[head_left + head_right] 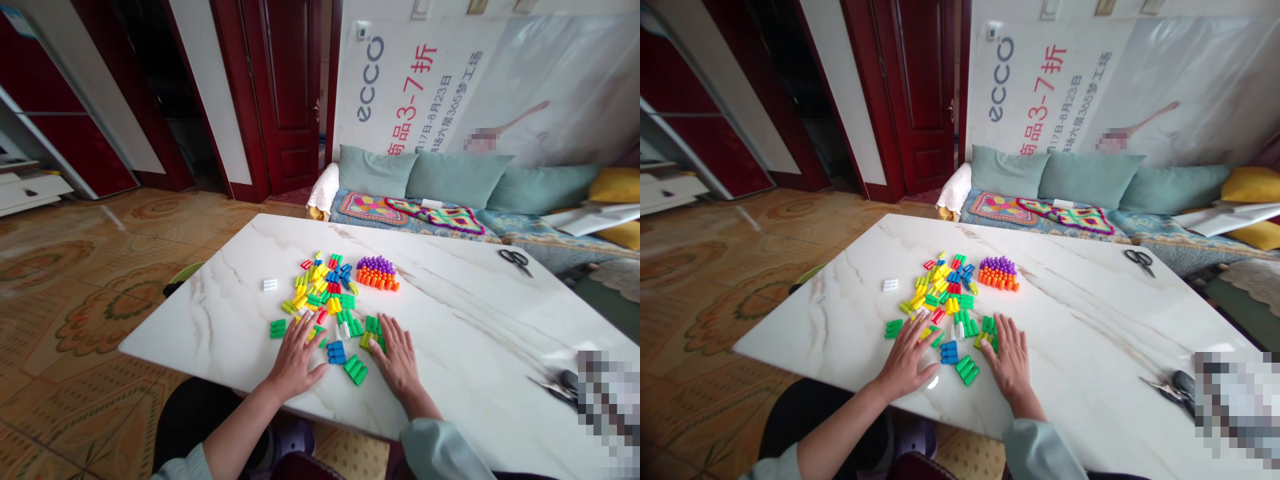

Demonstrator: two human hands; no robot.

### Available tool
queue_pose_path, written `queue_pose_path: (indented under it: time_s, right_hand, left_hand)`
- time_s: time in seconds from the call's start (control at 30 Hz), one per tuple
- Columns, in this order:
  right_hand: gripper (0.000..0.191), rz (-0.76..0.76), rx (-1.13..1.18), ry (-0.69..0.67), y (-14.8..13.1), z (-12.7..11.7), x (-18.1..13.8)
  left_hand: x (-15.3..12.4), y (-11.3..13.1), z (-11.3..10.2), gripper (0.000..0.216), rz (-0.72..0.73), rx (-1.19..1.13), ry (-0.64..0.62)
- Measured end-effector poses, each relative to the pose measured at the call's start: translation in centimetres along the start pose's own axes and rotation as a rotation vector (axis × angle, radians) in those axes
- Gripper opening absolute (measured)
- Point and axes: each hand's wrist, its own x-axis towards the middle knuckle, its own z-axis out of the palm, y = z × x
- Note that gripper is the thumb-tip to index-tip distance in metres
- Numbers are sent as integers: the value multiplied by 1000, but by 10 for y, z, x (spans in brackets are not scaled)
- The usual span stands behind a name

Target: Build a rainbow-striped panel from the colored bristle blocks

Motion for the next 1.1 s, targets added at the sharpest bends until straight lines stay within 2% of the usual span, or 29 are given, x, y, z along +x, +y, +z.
queue_pose_path:
  time_s: [0.1,0.2,0.3,0.43,0.57,0.7,0.83,0.97,1.1]
  right_hand:
    - [63,-29,-144,-9,-5,1,1]
    - [57,-49,-184,-17,-5,3,3]
    - [57,-22,-185,-11,-9,8,2]
    - [60,64,-160,28,-22,17,0]
    - [64,101,-152,92,-31,24,-1]
    - [64,97,-166,111,-33,27,-2]
    - [67,92,-180,102,-36,25,-3]
    - [70,16,-193,64,-39,22,-5]
    - [69,-42,-187,50,-39,21,-5]
  left_hand:
    - [-10,30,-6,56,102,-71,-120]
    - [-16,57,-4,59,169,-146,-204]
    - [-16,65,2,63,142,-166,-236]
    - [-10,53,7,62,55,-115,-209]
    - [-5,38,5,64,6,-31,-130]
    - [-17,19,7,58,-150,74,30]
    - [-34,-2,22,57,-307,104,168]
    - [-32,-11,31,55,-309,59,168]
    - [-12,-18,16,41,-292,-27,148]
